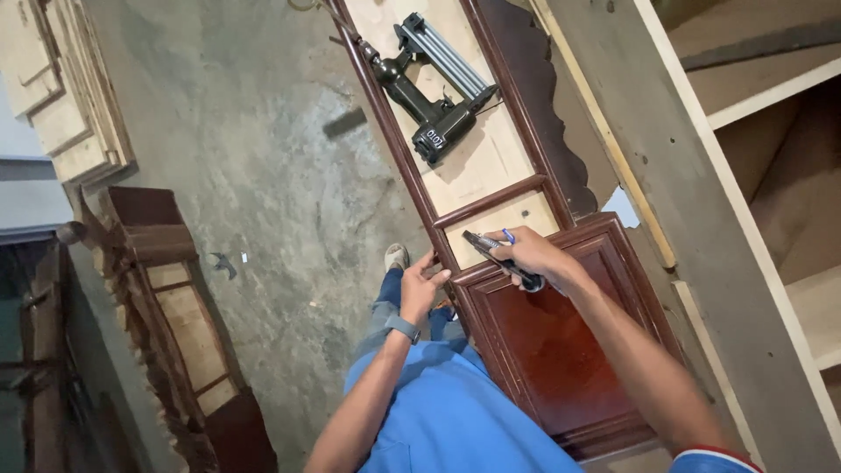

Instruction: Sanding, marking, and fitting wooden components for furniture assembly

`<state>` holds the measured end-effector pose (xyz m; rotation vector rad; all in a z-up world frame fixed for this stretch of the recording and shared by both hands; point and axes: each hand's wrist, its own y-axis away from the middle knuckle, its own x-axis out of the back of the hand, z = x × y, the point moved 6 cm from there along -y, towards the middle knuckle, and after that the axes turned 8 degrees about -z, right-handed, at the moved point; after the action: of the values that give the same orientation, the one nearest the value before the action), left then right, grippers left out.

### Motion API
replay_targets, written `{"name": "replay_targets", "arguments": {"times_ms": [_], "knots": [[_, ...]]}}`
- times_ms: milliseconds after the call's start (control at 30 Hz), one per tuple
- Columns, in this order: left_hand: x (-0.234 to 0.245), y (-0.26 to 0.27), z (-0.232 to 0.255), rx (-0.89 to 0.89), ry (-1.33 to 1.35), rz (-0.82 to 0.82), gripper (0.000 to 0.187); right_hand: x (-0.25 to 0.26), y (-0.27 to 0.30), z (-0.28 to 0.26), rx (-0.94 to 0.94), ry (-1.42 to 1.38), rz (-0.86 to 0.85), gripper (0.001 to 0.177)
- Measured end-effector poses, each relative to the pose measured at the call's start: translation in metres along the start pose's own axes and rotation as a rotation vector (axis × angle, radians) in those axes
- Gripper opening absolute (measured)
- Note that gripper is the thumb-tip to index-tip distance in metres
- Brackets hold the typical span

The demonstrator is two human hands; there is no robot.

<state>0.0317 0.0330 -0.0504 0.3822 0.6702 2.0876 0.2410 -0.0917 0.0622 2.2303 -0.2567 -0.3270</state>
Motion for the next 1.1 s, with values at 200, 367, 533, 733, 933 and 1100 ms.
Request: {"name": "replay_targets", "arguments": {"times_ms": [200, 367, 533, 733, 933, 1100], "knots": [[-0.003, -0.001, -0.002, -0.016, -0.005, 0.049, 0.066, 0.004, -0.019, 0.012, -0.021, 0.05, -0.019, 0.052], [-0.001, -0.007, -0.012, -0.027, 0.046, 0.061, 0.065, 0.011, -0.014, 0.001, -0.059, 0.021, -0.078, 0.052], [0.003, -0.003, 0.0, -0.026, 0.028, 0.064, 0.067, 0.026, -0.032, 0.004, -0.062, 0.056, -0.158, 0.053], [-0.006, 0.019, 0.036, 0.035, -0.004, 0.035, 0.07, 0.031, -0.078, 0.008, -0.106, 0.547, -0.158, 0.031], [-0.009, 0.024, 0.042, 0.04, -0.075, 0.005, 0.071, 0.009, -0.033, -0.026, -0.093, 0.354, -0.163, 0.027], [-0.004, 0.016, 0.023, 0.055, -0.091, 0.058, 0.069, 0.037, -0.026, -0.028, -0.048, 0.739, 0.012, 0.042]]}}
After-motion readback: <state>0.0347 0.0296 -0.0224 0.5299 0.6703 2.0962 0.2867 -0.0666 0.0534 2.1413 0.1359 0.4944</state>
